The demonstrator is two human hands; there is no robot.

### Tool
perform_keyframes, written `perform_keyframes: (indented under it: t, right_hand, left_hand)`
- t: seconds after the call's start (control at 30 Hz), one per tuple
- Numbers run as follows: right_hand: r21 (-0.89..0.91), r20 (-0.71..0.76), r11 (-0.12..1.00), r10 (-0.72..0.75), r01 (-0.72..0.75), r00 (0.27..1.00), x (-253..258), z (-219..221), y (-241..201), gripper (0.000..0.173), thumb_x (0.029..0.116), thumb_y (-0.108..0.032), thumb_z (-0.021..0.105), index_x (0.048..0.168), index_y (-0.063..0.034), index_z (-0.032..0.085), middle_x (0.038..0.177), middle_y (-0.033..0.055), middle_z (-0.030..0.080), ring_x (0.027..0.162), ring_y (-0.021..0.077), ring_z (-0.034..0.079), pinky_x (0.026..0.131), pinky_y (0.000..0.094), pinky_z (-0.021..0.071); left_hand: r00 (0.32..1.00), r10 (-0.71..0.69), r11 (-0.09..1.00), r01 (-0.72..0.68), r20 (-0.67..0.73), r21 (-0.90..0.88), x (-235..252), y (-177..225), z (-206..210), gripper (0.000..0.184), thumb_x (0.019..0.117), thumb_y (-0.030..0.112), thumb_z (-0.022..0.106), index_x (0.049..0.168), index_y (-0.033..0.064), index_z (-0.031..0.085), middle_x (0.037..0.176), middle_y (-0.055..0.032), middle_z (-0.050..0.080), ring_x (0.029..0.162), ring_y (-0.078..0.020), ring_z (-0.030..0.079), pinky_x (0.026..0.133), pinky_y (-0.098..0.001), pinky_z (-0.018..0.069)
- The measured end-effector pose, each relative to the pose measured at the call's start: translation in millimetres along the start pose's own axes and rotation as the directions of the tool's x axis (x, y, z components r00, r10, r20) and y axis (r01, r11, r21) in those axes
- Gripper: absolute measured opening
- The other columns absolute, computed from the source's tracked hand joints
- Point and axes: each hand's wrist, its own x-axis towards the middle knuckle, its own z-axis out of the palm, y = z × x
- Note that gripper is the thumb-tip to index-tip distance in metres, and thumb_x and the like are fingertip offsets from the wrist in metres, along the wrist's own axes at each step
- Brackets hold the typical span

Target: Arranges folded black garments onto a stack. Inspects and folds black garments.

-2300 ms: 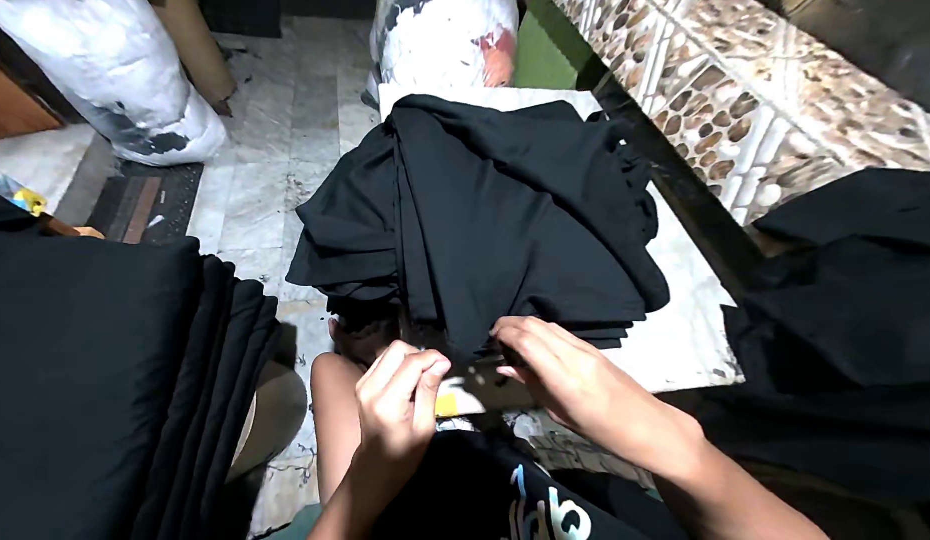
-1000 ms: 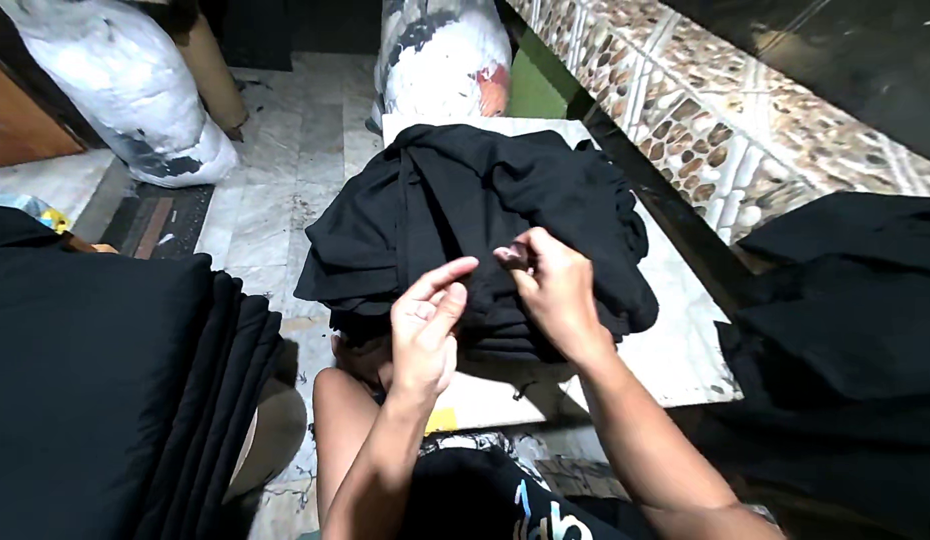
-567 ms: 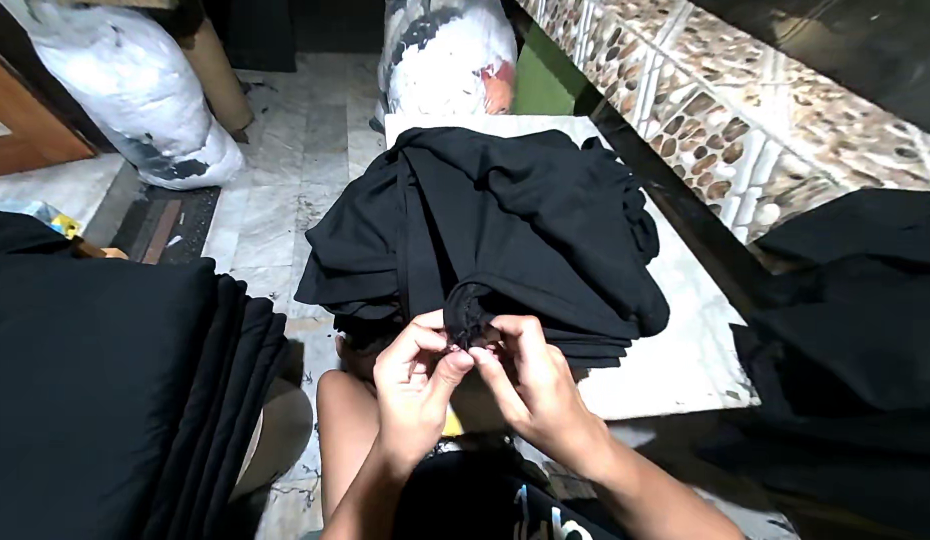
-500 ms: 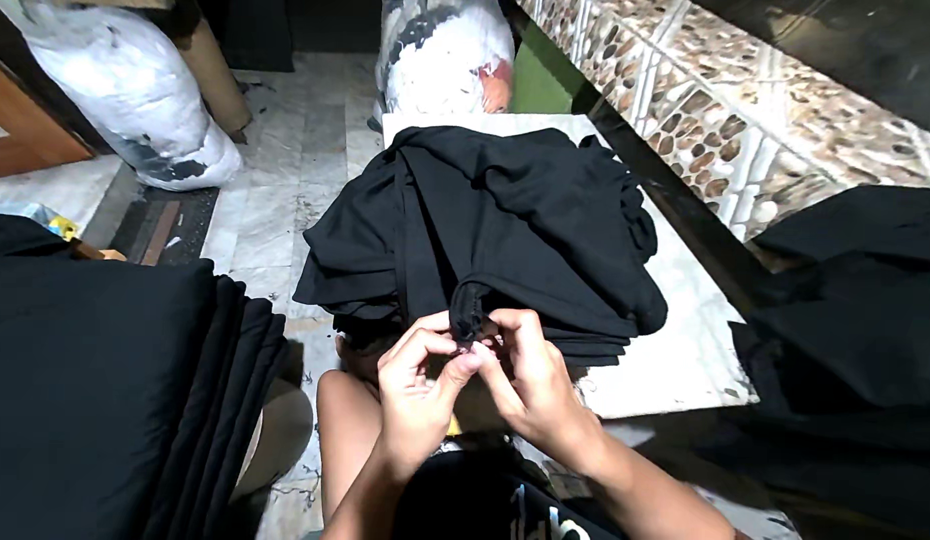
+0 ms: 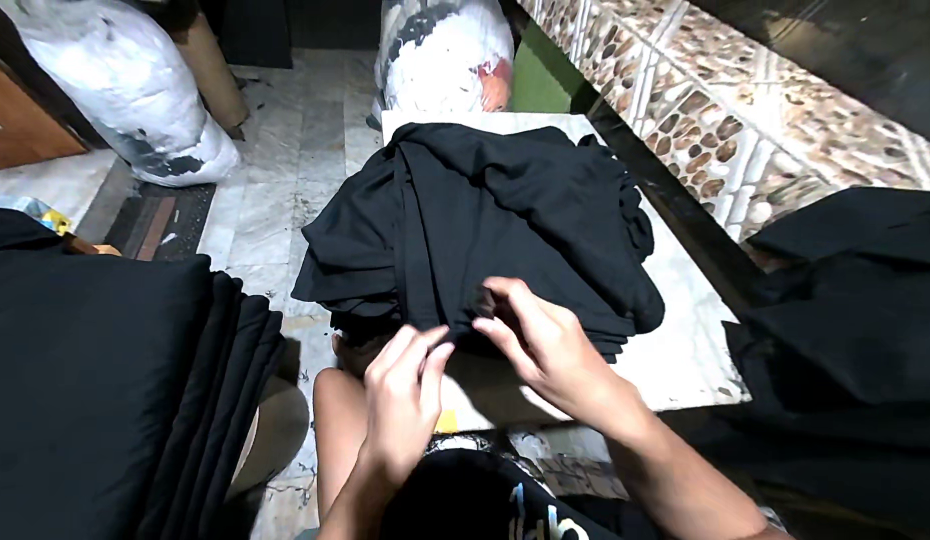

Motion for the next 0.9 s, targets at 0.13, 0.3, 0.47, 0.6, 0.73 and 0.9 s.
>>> perform_keyframes:
  t: [0.13,0.3,0.47,0.6,0.73,0.9]
  right_hand:
    - [-0.126,0.198,0.986,-0.082,0.108,0.977,-23.8,-18.8,9.2,0.027,0.1013,-0.021,0.055,0.112,0.0024,0.064,0.099,0.0178,0.068,0.085,0.0299,0.069,0.075,0.0387,0.0576]
    - [-0.226,0.168,0.959,-0.137,0.173,0.976,-17.5,-3.4,8.0,0.020,0.0985,-0.011,0.058,0.108,0.0015,0.070,0.090,0.0170,0.071,0.080,0.0315,0.072,0.072,0.0381,0.0590]
    - [-0.206,0.010,0.967,-0.151,0.150,0.989,-5.9,-19.5,6.9,0.023,0.0999,-0.015,0.058,0.107,0.0009,0.072,0.090,0.0137,0.072,0.081,0.0262,0.072,0.072,0.0386,0.0598]
    - [-0.101,-0.643,0.967,-0.244,0.235,0.726,5.5,-60.6,17.1,0.025,0.1057,-0.023,0.056,0.129,-0.0139,0.058,0.135,-0.0003,0.066,0.130,0.0192,0.060,0.109,0.0413,0.0507]
    - [-0.097,-0.184,0.983,-0.170,0.154,0.968,-0.3,-26.2,11.0,0.027,0.0956,-0.025,0.068,0.111,-0.0030,0.066,0.114,0.0144,0.060,0.092,0.0158,0.062,0.077,0.0273,0.0538]
    - [-0.117,0.086,0.988,-0.087,0.097,0.993,-6.7,4.0,33.0,0.016,0.0853,-0.013,0.063,0.094,-0.0043,0.074,0.092,0.0174,0.062,0.060,0.0236,0.060,0.048,0.0351,0.0468]
  left_hand:
    - [0.991,0.132,0.988,-0.130,0.019,-0.087,-14.9,1.7,-22.7,0.024,0.0996,0.016,0.059,0.087,0.0024,0.074,0.077,-0.0038,0.066,0.079,-0.0022,0.060,0.076,-0.0124,0.0479]
    - [0.980,0.198,0.964,-0.192,0.019,-0.185,-9.1,4.3,-11.0,0.023,0.0996,0.014,0.058,0.087,0.0020,0.073,0.079,-0.0052,0.067,0.082,-0.0057,0.061,0.079,-0.0145,0.0475]
    - [0.981,0.195,0.958,-0.185,0.022,-0.220,-7.3,3.3,-20.8,0.036,0.1070,0.029,0.050,0.086,0.0057,0.068,0.088,-0.0017,0.068,0.093,-0.0026,0.061,0.085,-0.0146,0.0480]
    - [0.994,-0.035,0.999,0.031,-0.099,-0.044,3.2,-12.2,-19.2,0.045,0.1059,0.043,0.048,0.098,0.0042,0.071,0.107,-0.0056,0.067,0.108,-0.0070,0.060,0.096,-0.0239,0.0481]
    - [0.966,-0.258,0.966,0.259,-0.018,0.026,11.5,-30.4,10.6,0.046,0.0980,0.035,0.063,0.116,-0.0071,0.064,0.130,-0.0243,0.057,0.122,-0.0352,0.056,0.101,-0.0520,0.0473]
    - [0.970,-0.204,0.977,0.211,-0.133,0.040,-8.4,-37.8,4.7,0.033,0.0991,0.018,0.054,0.073,0.0028,0.069,0.113,-0.0125,0.067,0.114,-0.0206,0.058,0.100,-0.0354,0.0447]
